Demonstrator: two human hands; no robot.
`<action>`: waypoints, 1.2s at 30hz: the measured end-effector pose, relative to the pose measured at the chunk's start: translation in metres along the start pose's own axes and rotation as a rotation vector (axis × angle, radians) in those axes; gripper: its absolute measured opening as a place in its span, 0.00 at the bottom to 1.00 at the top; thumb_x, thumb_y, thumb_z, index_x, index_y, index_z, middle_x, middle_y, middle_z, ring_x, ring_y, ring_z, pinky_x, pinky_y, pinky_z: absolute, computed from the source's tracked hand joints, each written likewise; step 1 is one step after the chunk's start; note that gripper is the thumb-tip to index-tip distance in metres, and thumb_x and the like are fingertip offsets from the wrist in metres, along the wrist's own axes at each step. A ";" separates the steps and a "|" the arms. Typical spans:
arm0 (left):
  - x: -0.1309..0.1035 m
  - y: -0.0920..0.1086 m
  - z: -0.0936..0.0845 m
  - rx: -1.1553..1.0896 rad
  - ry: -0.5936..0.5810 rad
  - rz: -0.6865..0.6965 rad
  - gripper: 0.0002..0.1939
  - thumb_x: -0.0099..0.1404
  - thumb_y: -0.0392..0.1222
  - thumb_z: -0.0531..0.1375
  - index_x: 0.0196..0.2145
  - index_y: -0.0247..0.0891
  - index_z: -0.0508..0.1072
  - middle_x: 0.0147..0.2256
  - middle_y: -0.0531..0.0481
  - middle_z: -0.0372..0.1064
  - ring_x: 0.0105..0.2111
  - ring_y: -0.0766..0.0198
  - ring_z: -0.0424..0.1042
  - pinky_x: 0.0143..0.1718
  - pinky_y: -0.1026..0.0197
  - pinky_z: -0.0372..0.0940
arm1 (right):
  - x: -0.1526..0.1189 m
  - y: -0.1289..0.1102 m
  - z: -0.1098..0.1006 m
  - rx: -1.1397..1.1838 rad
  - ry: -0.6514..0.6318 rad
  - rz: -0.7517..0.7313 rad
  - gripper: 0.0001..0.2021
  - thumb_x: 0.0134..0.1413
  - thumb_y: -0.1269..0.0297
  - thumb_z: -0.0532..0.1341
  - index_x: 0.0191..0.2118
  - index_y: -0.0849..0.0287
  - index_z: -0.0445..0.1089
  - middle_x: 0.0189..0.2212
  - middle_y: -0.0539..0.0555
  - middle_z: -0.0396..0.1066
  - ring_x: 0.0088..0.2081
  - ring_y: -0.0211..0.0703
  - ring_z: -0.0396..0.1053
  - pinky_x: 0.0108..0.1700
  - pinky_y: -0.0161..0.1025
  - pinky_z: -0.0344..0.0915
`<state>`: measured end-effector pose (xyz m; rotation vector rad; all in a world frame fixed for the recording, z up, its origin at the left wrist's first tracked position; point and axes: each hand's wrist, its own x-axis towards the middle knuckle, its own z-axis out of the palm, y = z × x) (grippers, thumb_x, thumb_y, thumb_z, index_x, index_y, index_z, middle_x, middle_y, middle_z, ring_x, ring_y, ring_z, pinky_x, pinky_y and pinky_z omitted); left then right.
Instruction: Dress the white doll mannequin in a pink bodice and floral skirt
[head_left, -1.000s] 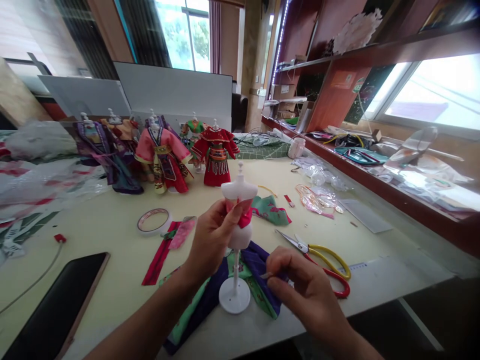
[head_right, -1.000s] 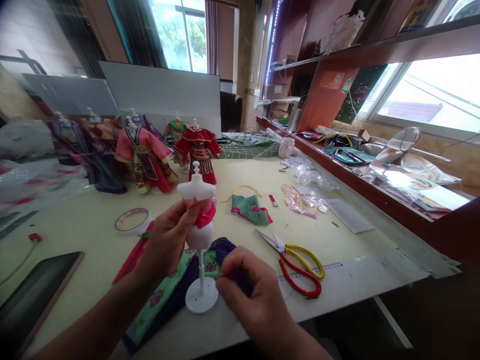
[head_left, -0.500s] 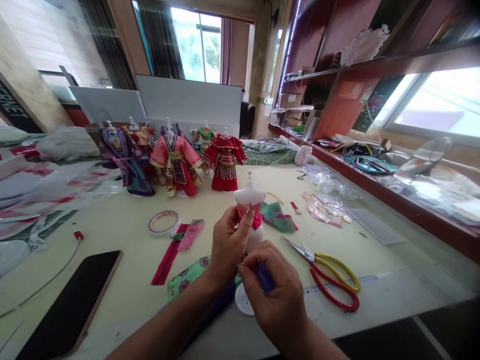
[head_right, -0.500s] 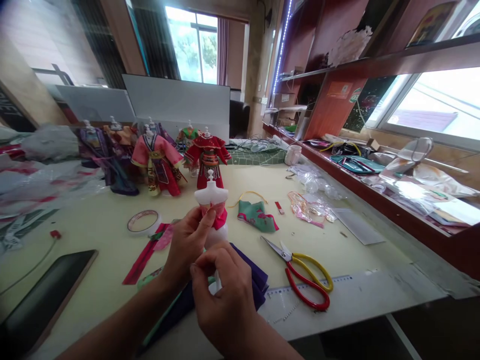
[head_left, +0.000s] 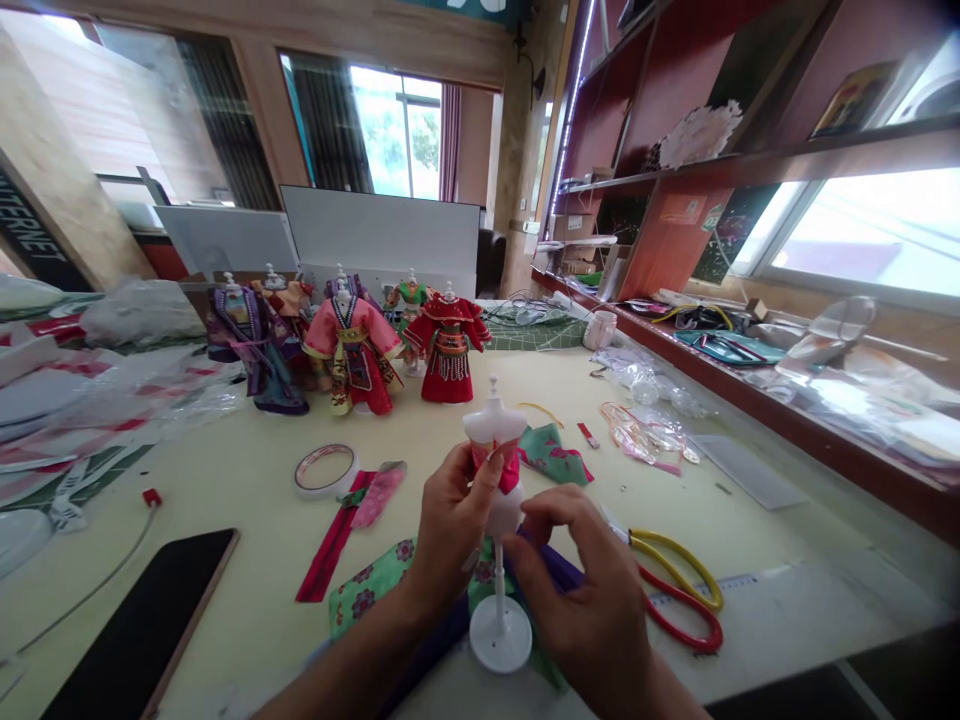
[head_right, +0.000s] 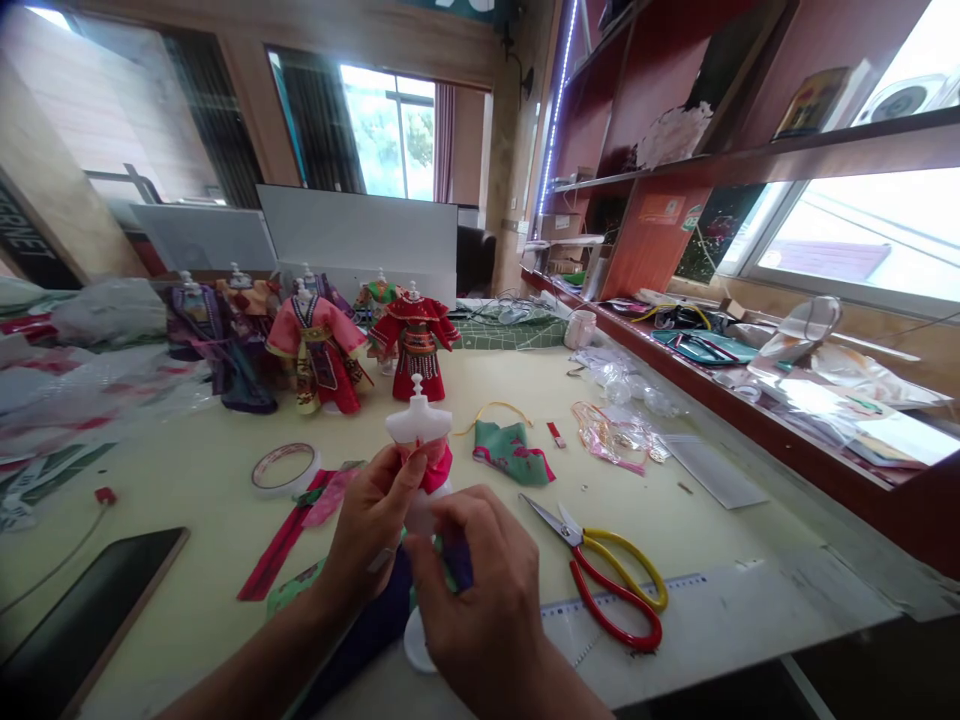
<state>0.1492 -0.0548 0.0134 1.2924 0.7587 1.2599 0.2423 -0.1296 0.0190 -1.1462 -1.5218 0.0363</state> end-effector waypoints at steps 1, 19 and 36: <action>0.000 0.000 0.000 -0.022 -0.002 -0.002 0.13 0.63 0.49 0.57 0.29 0.36 0.67 0.25 0.55 0.62 0.25 0.70 0.58 0.27 0.67 0.55 | 0.005 0.001 -0.003 -0.007 0.023 -0.024 0.06 0.53 0.74 0.59 0.37 0.58 0.65 0.28 0.50 0.64 0.29 0.40 0.64 0.32 0.37 0.64; -0.002 -0.002 -0.004 -0.092 -0.058 -0.064 0.16 0.58 0.52 0.61 0.33 0.34 0.70 0.24 0.55 0.64 0.23 0.70 0.60 0.24 0.68 0.55 | 0.052 0.026 -0.019 -0.315 -0.164 -0.401 0.16 0.54 0.77 0.56 0.46 0.54 0.68 0.47 0.58 0.61 0.48 0.50 0.61 0.46 0.50 0.65; -0.001 -0.004 -0.010 -0.050 -0.183 0.013 0.17 0.58 0.53 0.60 0.37 0.35 0.71 0.29 0.51 0.68 0.28 0.65 0.64 0.29 0.65 0.59 | 0.059 0.021 -0.026 -0.365 -0.206 -0.444 0.07 0.56 0.74 0.56 0.37 0.57 0.69 0.44 0.58 0.63 0.45 0.49 0.63 0.44 0.48 0.65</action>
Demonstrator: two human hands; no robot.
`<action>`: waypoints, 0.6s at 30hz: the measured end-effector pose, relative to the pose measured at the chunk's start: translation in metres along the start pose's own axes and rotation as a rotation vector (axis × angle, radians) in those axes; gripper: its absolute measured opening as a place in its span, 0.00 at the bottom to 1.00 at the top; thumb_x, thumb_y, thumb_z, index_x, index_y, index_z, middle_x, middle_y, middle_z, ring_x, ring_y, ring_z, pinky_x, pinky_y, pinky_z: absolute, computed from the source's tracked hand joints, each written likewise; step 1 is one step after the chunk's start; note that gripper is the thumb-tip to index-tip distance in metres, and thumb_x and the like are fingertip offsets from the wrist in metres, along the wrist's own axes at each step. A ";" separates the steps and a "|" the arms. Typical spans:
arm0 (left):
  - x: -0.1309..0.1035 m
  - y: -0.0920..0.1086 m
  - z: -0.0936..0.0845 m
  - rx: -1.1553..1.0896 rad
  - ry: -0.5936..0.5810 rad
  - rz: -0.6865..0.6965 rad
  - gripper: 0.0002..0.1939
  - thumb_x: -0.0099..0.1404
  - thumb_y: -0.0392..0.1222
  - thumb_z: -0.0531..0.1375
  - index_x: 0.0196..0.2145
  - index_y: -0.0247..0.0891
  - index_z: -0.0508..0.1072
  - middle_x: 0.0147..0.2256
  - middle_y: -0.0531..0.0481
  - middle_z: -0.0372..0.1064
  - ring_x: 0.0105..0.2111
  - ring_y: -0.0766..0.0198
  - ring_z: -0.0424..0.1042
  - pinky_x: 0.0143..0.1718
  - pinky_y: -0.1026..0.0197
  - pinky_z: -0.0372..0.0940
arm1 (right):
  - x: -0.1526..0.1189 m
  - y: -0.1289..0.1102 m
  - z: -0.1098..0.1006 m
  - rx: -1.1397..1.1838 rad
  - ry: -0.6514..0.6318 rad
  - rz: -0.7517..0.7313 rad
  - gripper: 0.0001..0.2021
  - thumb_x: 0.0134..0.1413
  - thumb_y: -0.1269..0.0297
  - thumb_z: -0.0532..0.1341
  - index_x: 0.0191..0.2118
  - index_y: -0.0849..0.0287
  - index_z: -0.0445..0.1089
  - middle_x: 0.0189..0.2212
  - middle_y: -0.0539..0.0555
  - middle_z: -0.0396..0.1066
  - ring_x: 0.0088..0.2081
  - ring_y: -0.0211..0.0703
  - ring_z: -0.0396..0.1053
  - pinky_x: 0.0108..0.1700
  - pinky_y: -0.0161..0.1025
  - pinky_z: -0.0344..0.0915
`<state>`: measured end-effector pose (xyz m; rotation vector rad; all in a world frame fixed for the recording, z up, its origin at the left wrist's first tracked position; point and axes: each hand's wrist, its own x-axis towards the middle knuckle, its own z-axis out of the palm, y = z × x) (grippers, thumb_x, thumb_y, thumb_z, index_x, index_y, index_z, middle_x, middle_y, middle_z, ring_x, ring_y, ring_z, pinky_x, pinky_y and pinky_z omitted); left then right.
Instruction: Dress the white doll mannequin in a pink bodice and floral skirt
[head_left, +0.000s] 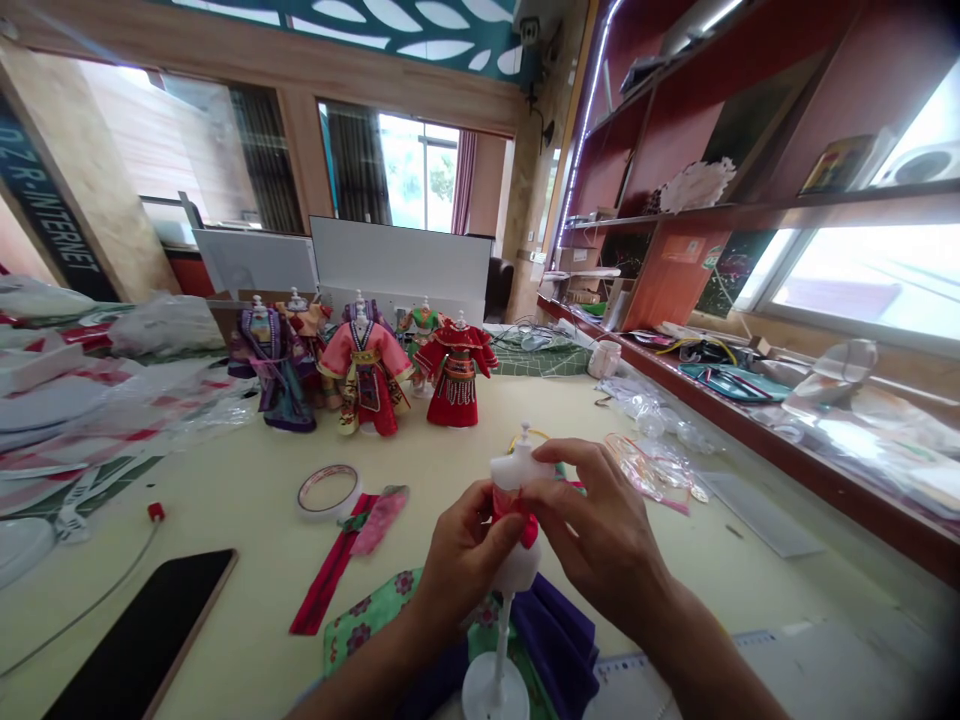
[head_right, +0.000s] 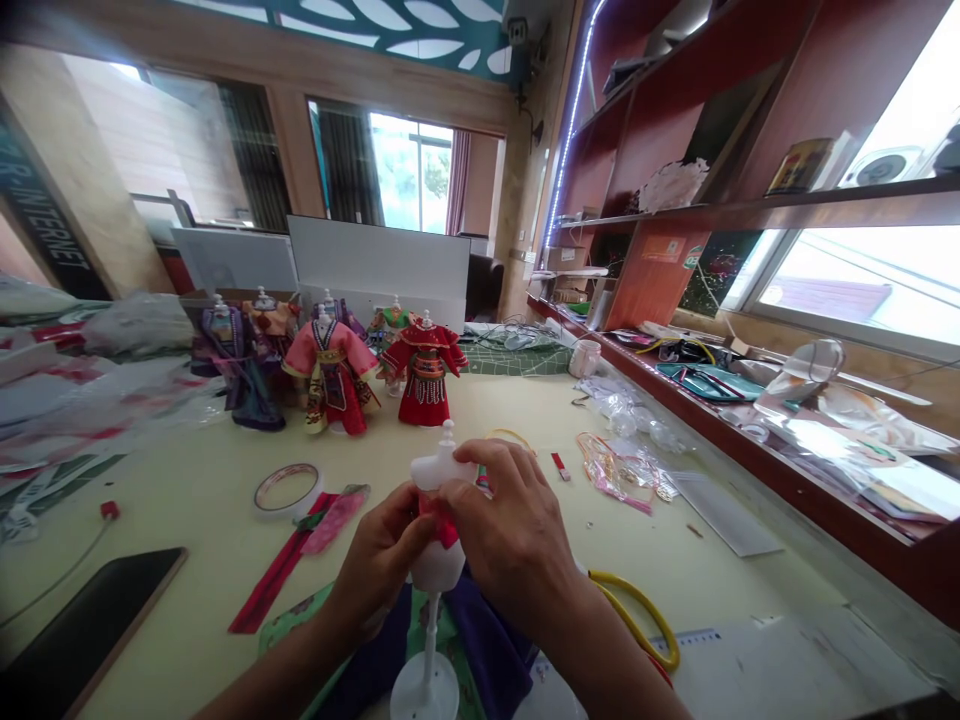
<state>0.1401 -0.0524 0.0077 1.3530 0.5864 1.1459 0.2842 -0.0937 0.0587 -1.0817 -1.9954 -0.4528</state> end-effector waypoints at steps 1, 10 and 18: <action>-0.001 0.000 -0.001 0.003 -0.003 0.016 0.17 0.60 0.53 0.58 0.37 0.35 0.72 0.30 0.50 0.69 0.29 0.64 0.65 0.31 0.64 0.60 | -0.002 0.000 0.000 0.017 0.004 0.008 0.07 0.56 0.74 0.56 0.37 0.57 0.69 0.44 0.58 0.63 0.45 0.49 0.63 0.44 0.47 0.65; -0.002 0.002 -0.002 -0.085 -0.011 -0.046 0.15 0.62 0.49 0.58 0.39 0.36 0.74 0.31 0.49 0.72 0.31 0.64 0.67 0.33 0.65 0.61 | -0.010 0.003 0.007 0.142 0.060 0.066 0.09 0.56 0.76 0.55 0.39 0.55 0.68 0.44 0.57 0.62 0.45 0.47 0.64 0.44 0.46 0.65; -0.005 0.000 0.000 -0.123 0.006 -0.037 0.16 0.59 0.48 0.61 0.42 0.35 0.71 0.30 0.48 0.72 0.26 0.67 0.66 0.25 0.68 0.60 | -0.015 0.000 0.015 0.215 0.101 0.106 0.10 0.57 0.77 0.54 0.39 0.56 0.66 0.45 0.57 0.60 0.47 0.47 0.62 0.44 0.47 0.64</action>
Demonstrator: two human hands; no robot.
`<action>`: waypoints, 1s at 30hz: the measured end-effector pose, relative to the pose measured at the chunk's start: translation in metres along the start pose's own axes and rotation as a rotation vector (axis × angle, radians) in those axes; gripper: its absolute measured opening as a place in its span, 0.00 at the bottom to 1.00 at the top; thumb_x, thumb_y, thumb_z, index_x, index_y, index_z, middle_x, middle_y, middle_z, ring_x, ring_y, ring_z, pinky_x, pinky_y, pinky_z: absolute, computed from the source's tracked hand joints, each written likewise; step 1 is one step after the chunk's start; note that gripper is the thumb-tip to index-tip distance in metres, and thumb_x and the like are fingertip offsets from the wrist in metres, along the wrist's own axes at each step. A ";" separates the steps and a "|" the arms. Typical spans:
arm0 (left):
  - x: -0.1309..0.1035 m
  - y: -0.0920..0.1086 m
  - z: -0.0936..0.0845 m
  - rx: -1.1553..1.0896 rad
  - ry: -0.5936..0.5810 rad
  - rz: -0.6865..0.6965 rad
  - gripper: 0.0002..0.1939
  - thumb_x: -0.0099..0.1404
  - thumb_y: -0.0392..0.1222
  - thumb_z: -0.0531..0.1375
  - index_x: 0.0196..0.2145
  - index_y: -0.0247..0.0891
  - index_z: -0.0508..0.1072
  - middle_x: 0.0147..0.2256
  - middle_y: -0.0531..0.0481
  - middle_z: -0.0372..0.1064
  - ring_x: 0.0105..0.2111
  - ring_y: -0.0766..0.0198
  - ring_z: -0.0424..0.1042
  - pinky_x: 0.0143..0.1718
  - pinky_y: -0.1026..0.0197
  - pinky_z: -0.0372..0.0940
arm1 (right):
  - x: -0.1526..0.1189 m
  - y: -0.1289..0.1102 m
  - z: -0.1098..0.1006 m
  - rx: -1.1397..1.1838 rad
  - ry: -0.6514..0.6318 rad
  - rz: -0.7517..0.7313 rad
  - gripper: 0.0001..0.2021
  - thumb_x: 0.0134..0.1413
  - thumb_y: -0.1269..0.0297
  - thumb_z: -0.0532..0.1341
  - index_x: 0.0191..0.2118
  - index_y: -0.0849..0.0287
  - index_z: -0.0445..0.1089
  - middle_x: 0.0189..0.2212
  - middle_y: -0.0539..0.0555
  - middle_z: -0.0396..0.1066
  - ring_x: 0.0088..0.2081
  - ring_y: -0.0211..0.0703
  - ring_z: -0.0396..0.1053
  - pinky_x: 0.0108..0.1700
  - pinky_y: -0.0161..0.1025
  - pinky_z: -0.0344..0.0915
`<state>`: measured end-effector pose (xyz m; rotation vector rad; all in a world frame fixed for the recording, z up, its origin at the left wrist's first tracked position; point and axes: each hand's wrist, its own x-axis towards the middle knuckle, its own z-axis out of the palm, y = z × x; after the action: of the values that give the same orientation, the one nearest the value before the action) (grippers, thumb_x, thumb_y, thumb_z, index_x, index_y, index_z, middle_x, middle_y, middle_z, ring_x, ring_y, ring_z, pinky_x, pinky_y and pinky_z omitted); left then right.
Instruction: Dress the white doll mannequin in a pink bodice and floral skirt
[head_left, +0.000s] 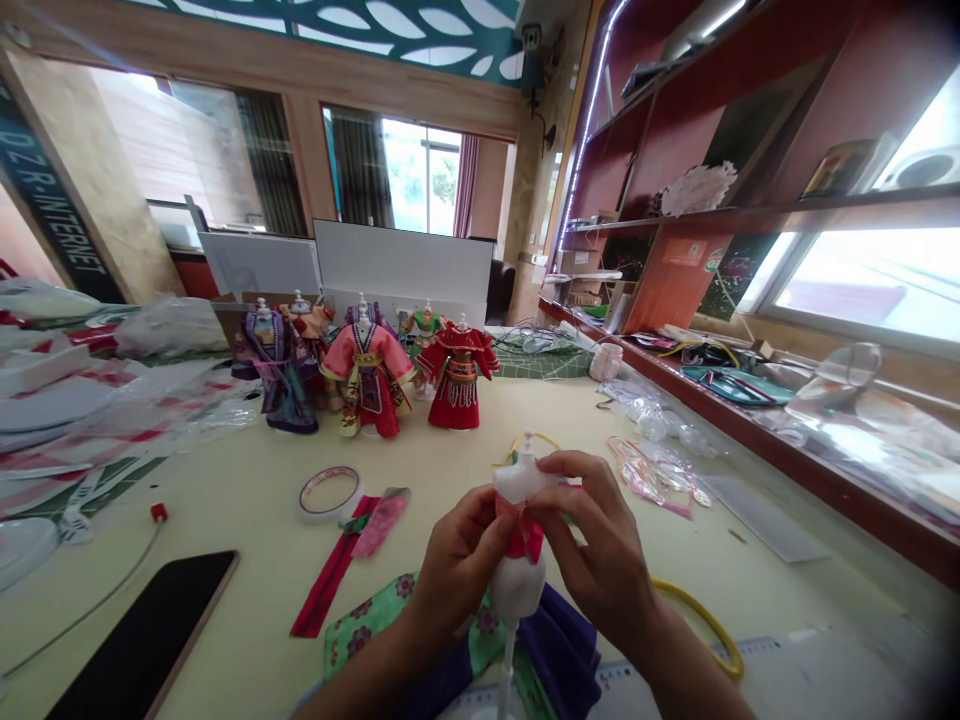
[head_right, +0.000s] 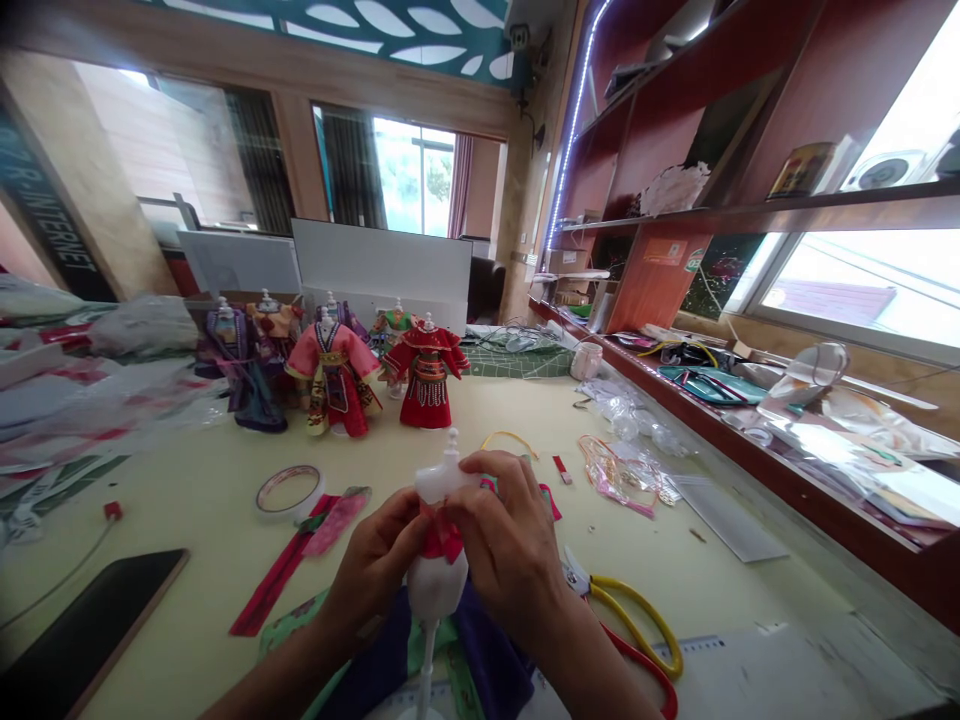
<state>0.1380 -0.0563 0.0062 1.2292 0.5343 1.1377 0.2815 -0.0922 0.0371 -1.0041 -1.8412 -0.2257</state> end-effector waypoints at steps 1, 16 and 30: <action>0.000 -0.001 0.000 -0.005 -0.002 0.004 0.18 0.60 0.48 0.61 0.44 0.36 0.70 0.31 0.48 0.72 0.26 0.67 0.66 0.25 0.68 0.60 | -0.001 0.000 0.001 0.008 0.006 0.004 0.10 0.57 0.78 0.54 0.39 0.56 0.66 0.45 0.57 0.60 0.47 0.47 0.62 0.44 0.47 0.64; -0.006 0.001 0.002 0.106 0.002 0.133 0.13 0.63 0.42 0.58 0.45 0.38 0.69 0.30 0.53 0.70 0.29 0.68 0.68 0.31 0.68 0.64 | -0.009 -0.008 0.010 0.014 0.133 -0.029 0.11 0.55 0.80 0.55 0.39 0.56 0.66 0.45 0.57 0.60 0.46 0.48 0.61 0.48 0.50 0.61; -0.027 0.018 0.000 0.528 -0.051 0.615 0.23 0.59 0.29 0.60 0.50 0.46 0.66 0.41 0.53 0.74 0.38 0.68 0.75 0.40 0.70 0.69 | -0.024 -0.028 -0.005 -0.076 0.197 -0.180 0.12 0.49 0.83 0.57 0.36 0.60 0.66 0.45 0.56 0.58 0.48 0.49 0.61 0.46 0.47 0.66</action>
<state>0.1207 -0.0821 0.0164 1.9618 0.4397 1.5236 0.2684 -0.1256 0.0272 -0.8358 -1.7529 -0.4897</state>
